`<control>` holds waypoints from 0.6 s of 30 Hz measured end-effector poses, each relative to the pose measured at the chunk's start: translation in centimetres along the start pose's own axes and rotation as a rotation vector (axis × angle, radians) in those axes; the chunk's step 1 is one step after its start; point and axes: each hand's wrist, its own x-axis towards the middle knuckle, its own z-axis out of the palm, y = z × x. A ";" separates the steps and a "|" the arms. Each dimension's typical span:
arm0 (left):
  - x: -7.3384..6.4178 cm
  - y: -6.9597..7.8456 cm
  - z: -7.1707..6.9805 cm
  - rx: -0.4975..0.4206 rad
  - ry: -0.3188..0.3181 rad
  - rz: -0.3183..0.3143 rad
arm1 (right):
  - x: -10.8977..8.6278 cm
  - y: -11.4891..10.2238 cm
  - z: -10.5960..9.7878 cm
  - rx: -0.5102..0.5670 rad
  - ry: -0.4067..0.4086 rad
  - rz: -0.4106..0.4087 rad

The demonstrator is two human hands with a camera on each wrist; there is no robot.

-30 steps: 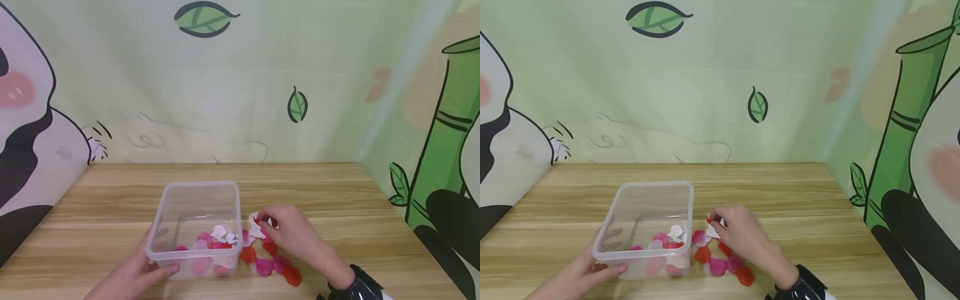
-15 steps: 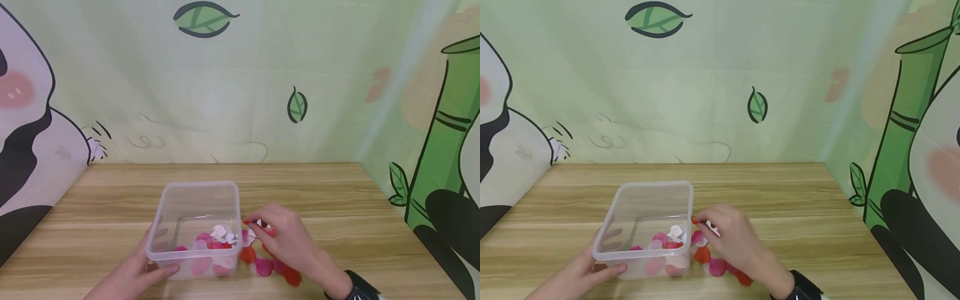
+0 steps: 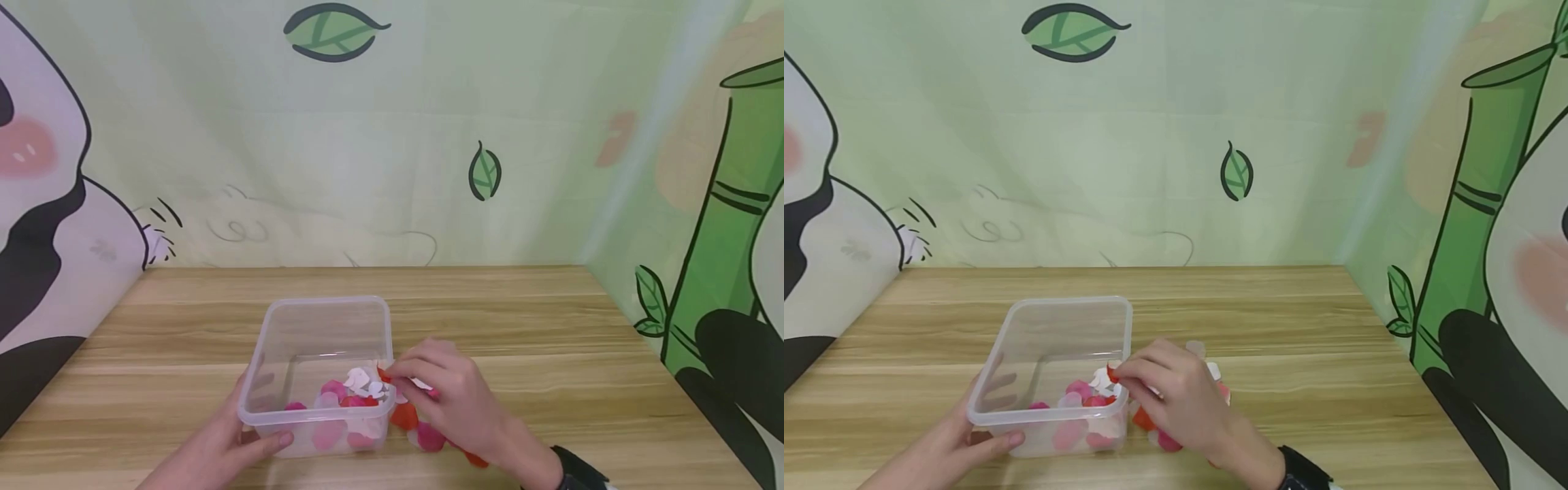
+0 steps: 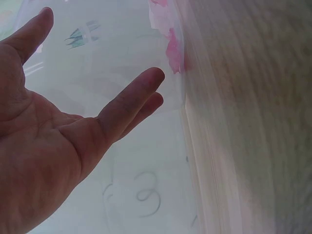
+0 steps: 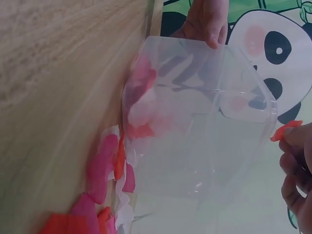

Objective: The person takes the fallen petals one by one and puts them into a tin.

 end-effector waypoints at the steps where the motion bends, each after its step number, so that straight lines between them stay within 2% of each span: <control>1: 0.0 0.0 0.0 0.005 0.003 -0.005 | 0.0 0.0 0.1 -0.004 0.005 -0.021; 7: 0.1 0.2 -0.1 0.041 -0.003 -0.054 | -0.1 0.1 0.3 -0.019 0.002 -0.068; 12: 0.1 0.1 -0.1 0.059 -0.002 -0.056 | 0.0 0.2 0.2 -0.028 0.024 -0.091; 14: 0.0 0.0 -0.1 0.061 0.006 -0.037 | 0.1 0.3 0.0 -0.017 0.030 -0.079; 18: 0.0 -0.1 0.0 0.021 0.011 0.002 | 0.1 0.2 -0.5 0.003 0.016 0.007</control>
